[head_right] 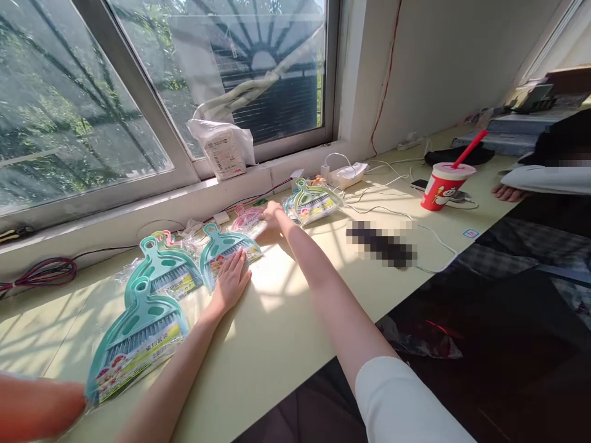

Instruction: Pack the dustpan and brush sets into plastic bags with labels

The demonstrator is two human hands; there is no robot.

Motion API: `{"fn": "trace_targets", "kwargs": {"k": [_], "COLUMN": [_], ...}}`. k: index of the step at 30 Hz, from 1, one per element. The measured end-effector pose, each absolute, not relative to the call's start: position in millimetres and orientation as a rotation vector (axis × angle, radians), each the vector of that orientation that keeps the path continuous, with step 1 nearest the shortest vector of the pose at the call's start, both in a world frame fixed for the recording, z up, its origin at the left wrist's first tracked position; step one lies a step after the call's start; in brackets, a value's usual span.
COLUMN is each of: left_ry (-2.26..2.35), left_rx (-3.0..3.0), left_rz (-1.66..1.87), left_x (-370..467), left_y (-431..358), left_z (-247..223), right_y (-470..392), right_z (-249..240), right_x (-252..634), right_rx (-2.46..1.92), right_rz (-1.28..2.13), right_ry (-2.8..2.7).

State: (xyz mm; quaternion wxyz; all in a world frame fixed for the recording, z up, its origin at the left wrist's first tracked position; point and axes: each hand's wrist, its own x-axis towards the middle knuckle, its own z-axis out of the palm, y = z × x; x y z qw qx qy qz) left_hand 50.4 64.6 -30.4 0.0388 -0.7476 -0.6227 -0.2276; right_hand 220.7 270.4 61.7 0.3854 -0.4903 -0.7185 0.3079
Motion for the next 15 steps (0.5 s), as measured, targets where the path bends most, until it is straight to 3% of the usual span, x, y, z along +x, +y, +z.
{"fn": "trace_targets", "kwargs": {"k": [4, 9, 15], "left_ry": [-1.891, -1.871, -1.839], "left_rx": [-2.33, -2.38, -2.364], "left_rz": [-0.736, -0.771, -0.871], "left_x": [49, 46, 43], "left_y": [69, 72, 94], "left_z": [-32, -36, -39], "right_y": [261, 227, 196], "right_z": [76, 79, 55], "right_x": [237, 277, 301], "right_rx": [-1.411, -1.133, -0.864], "right_rz": [0.655, 0.419, 0.881], "right_ry": [-1.822, -1.608, -1.358]}}
